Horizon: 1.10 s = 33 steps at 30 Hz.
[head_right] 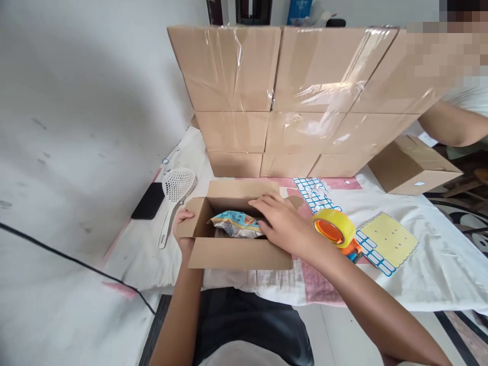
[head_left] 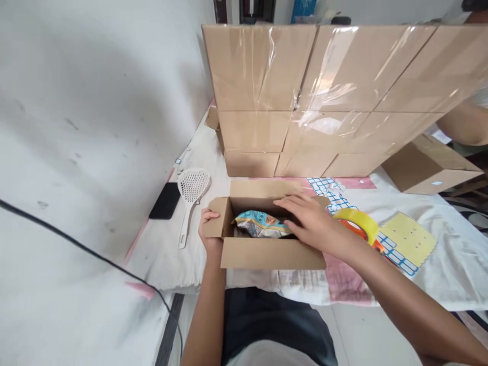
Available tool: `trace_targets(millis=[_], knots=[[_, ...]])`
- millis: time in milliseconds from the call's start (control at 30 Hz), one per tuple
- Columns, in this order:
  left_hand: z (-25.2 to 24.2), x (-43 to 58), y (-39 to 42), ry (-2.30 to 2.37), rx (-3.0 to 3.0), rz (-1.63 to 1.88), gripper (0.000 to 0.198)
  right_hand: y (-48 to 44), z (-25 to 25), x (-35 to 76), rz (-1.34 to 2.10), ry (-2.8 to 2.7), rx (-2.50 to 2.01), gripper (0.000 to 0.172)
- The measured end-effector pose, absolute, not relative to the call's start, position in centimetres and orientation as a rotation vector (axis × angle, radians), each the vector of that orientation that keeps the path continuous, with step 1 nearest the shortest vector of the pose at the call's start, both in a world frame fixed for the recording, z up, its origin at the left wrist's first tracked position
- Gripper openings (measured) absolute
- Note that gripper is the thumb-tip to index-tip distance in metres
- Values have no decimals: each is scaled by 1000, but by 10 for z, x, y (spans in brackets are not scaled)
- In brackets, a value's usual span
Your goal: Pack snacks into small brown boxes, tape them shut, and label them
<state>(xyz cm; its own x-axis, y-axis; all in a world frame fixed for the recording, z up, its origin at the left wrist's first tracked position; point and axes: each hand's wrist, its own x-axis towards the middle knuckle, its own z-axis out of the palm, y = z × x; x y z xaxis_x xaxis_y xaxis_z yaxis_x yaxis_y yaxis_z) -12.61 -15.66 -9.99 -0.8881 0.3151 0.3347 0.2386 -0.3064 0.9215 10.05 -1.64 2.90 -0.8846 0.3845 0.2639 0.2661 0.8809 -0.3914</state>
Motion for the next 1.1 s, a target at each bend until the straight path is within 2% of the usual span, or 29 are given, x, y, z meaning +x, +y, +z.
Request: trace_targets(millis=[67, 133, 233, 367, 500, 700, 767, 867, 900, 1000, 1033, 1100], knots=[[-102, -124, -158, 1817, 712, 2420, 15, -19, 36, 118, 418, -2547, -594, 36], [-105, -120, -161, 1820, 684, 2454, 18, -24, 35, 134, 383, -2202, -814, 35], [-108, -111, -168, 1779, 681, 2462, 44, -38, 12, 147, 669, -1715, -915, 44], [-107, -109, -176, 1582, 967, 2358, 46, -57, -23, 144, 1130, -1893, -732, 71], [-105, -114, -184, 1437, 1231, 2259, 36, -59, -28, 143, 1277, -2043, -665, 81], [-113, -121, -184, 1366, 1442, 2070, 59, -51, -36, 145, 1349, -1870, -539, 58], [-116, -124, -178, 1385, 1504, 2150, 53, -52, -44, 142, 1343, -1838, -518, 60], [-113, -125, -170, 1401, 1459, 2251, 43, -56, -55, 135, 1340, -1723, -495, 77], [-111, -123, -169, 1415, 1414, 2245, 42, -57, -58, 132, 1343, -1662, -494, 77], [-101, -113, -170, 1518, 1284, 2207, 36, -59, -62, 125, 1303, -1565, -581, 53], [-98, -110, -172, 1558, 1249, 2201, 37, -57, -62, 123, 1286, -1558, -620, 52], [-94, -106, -175, 1609, 1191, 2168, 48, -50, -61, 119, 1308, -1539, -660, 66]])
